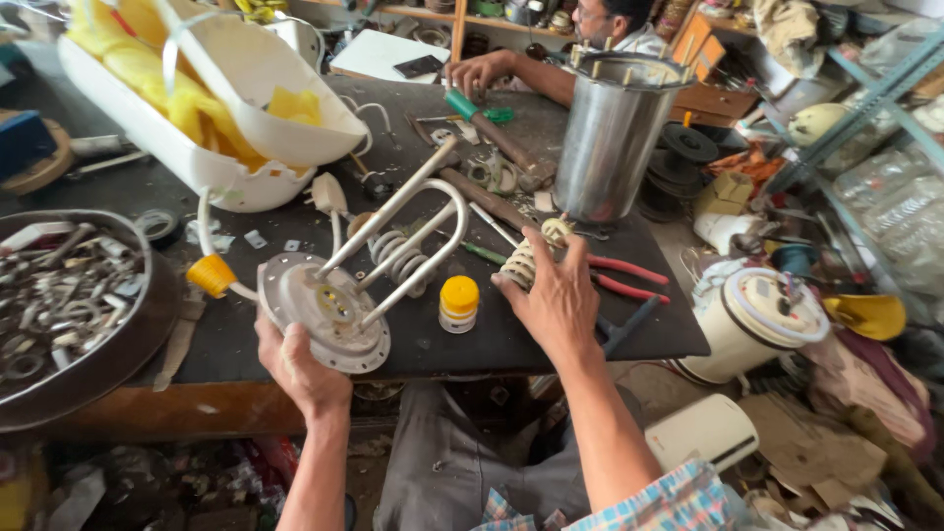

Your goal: The person applies a yellow paste from a small container onto a green gasket and then onto the metal base of a heating element. They place a metal plate over the base, insert small metal components, and use a T-handle wrench to tighten the assembly.

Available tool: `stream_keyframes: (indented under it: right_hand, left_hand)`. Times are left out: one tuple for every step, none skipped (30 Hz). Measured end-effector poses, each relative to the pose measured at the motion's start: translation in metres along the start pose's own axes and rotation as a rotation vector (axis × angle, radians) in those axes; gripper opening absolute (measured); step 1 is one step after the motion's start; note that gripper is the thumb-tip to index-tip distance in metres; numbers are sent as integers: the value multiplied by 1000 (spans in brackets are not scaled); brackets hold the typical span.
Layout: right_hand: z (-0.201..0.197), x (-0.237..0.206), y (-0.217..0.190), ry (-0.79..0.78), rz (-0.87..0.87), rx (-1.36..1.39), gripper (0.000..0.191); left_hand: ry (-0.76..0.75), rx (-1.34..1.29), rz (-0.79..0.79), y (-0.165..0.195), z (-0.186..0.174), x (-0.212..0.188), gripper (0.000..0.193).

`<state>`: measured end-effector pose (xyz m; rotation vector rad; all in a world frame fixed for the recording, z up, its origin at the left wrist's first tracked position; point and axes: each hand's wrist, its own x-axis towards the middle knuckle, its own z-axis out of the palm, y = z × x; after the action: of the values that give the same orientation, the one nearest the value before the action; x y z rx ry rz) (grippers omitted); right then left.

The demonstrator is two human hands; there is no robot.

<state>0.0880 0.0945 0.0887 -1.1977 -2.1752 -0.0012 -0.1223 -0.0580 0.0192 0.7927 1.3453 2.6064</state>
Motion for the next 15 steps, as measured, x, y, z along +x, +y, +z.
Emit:
stream_keyframes:
  right_hand:
    - [4, 0, -1, -24, 31, 19, 70]
    - [8, 1, -2, -31, 40, 14, 70]
    - [10, 2, 0, -36, 47, 10, 70]
    - [12, 5, 3, -35, 52, 1, 69]
    - [14, 7, 8, -47, 74, 13, 69]
    - [17, 7, 13, -63, 97, 28, 68]
    - [21, 7, 19, -80, 120, 44, 67]
    - [23, 7, 26, -48, 95, 90, 65]
    - [26, 7, 35, -17, 71, 135, 63]
    - [29, 8, 42, 15, 47, 180, 62]
    - [30, 8, 50, 60, -16, 186, 60]
    - [30, 8, 57, 105, -79, 191, 58]
    - [29, 9, 62, 152, -143, 197, 56]
    - [25, 7, 66, 154, -124, 409, 56]
    - [18, 4, 69, 152, -104, 620, 57]
  left_hand:
    - [-13, 7, 1, -3, -2, 1, 79]
    - [-22, 18, 4, -5, -3, 2, 75]
    - [-31, 28, 9, -7, -5, 3, 72]
    - [-34, -19, -8, -9, -6, 5, 72]
    - [-38, -68, -27, -12, -4, 5, 71]
    - [-41, -110, -47, -13, -5, 6, 71]
    - [-45, -110, -41, -13, -5, 6, 71]
    - [-52, -112, -36, -14, -5, 7, 72]
    - [-58, -116, -32, -14, -4, 7, 73]
    - [-77, -89, 0, -13, -5, 8, 74]
    - [-97, -62, 30, -12, -6, 7, 75]
    - [-117, -36, 59, -11, -7, 7, 76]
    - [-133, -77, 49, -9, -7, 8, 77]
    - [-149, -117, 36, -6, -7, 8, 79]
    - [-164, -156, 23, -2, -8, 8, 81]
